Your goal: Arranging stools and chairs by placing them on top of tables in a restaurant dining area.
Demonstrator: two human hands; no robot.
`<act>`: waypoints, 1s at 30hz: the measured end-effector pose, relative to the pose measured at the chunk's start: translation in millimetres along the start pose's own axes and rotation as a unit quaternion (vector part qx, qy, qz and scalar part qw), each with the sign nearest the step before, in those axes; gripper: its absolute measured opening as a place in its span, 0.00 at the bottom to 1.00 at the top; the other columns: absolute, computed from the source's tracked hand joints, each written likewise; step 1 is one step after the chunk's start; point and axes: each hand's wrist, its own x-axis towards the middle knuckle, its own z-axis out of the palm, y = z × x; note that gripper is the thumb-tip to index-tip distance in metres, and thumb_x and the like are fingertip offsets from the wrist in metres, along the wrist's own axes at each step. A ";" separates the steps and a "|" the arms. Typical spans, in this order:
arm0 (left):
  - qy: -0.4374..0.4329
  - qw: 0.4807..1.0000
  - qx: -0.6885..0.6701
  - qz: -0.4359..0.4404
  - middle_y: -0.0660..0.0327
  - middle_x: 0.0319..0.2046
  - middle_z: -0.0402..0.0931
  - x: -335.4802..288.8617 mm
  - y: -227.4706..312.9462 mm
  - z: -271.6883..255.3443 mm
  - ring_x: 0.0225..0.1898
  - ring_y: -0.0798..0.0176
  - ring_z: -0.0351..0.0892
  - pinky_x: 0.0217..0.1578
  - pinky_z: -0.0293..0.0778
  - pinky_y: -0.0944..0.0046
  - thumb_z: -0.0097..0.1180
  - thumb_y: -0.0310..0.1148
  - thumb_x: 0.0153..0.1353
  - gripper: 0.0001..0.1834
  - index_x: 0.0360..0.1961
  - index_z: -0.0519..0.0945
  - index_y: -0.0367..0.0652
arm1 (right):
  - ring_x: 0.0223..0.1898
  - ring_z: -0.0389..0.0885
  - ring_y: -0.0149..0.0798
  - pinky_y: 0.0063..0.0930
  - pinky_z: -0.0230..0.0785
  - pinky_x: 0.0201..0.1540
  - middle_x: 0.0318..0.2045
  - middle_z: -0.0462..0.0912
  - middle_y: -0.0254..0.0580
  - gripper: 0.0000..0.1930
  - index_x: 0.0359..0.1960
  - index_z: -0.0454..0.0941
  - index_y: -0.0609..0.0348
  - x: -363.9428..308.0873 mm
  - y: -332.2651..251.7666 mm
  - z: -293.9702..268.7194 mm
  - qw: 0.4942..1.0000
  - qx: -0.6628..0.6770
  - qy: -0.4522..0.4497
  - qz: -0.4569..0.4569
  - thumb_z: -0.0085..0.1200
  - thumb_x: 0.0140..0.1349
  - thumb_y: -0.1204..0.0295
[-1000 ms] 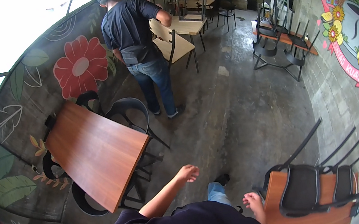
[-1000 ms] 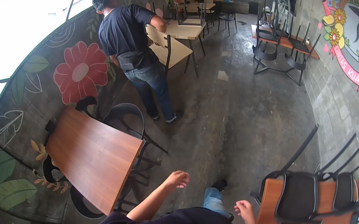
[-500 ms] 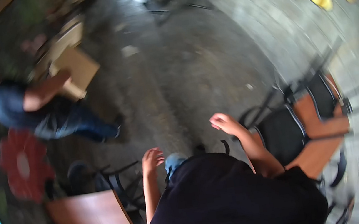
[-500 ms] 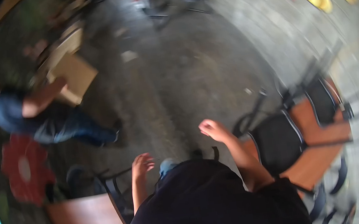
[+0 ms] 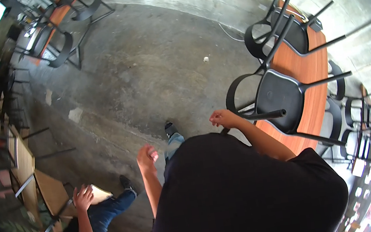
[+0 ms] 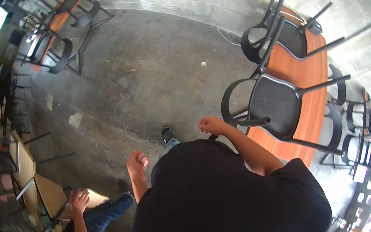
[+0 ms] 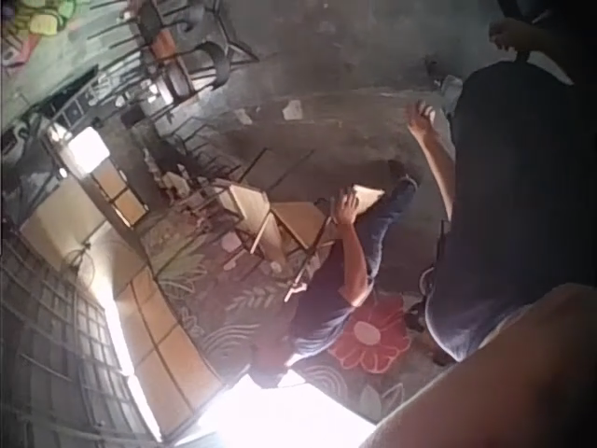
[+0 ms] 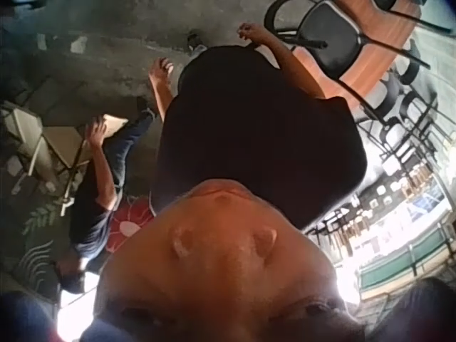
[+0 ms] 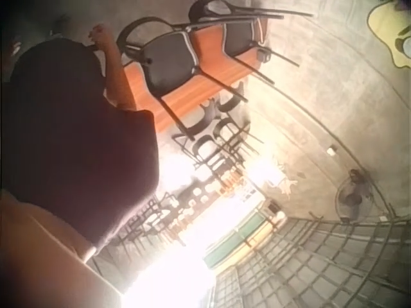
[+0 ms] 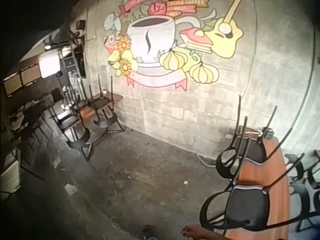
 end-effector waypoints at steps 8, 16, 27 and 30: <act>-0.109 0.967 0.209 0.096 0.58 0.35 0.78 111.5 195.8 134.6 0.30 0.67 0.76 0.34 0.74 0.66 0.52 0.38 0.63 0.15 0.45 0.76 0.40 | 0.34 0.79 0.30 0.26 0.72 0.35 0.33 0.80 0.36 0.13 0.44 0.75 0.57 73.6 -125.4 -57.4 0.938 0.317 0.134 -0.031 0.51 0.63 0.63; -0.225 0.899 0.362 0.099 0.58 0.37 0.78 194.1 248.8 279.6 0.32 0.67 0.77 0.36 0.73 0.68 0.52 0.41 0.63 0.17 0.46 0.76 0.39 | 0.34 0.79 0.29 0.23 0.71 0.34 0.34 0.80 0.36 0.13 0.43 0.76 0.58 111.3 -117.1 -162.8 0.815 0.464 0.347 -0.017 0.52 0.63 0.63; -0.237 0.874 0.423 0.041 0.59 0.35 0.78 261.3 280.2 483.5 0.31 0.67 0.77 0.33 0.73 0.69 0.52 0.38 0.63 0.15 0.45 0.76 0.40 | 0.34 0.78 0.29 0.23 0.68 0.33 0.33 0.81 0.34 0.11 0.41 0.77 0.57 182.5 -111.9 -324.1 0.792 0.421 0.442 0.019 0.52 0.62 0.65; -0.265 0.880 0.395 0.012 0.59 0.34 0.78 291.8 287.9 544.4 0.31 0.65 0.77 0.33 0.73 0.67 0.52 0.38 0.63 0.14 0.45 0.76 0.41 | 0.37 0.78 0.31 0.26 0.70 0.32 0.39 0.79 0.39 0.20 0.50 0.70 0.58 185.8 -116.0 -365.5 0.723 0.410 0.555 0.044 0.56 0.58 0.63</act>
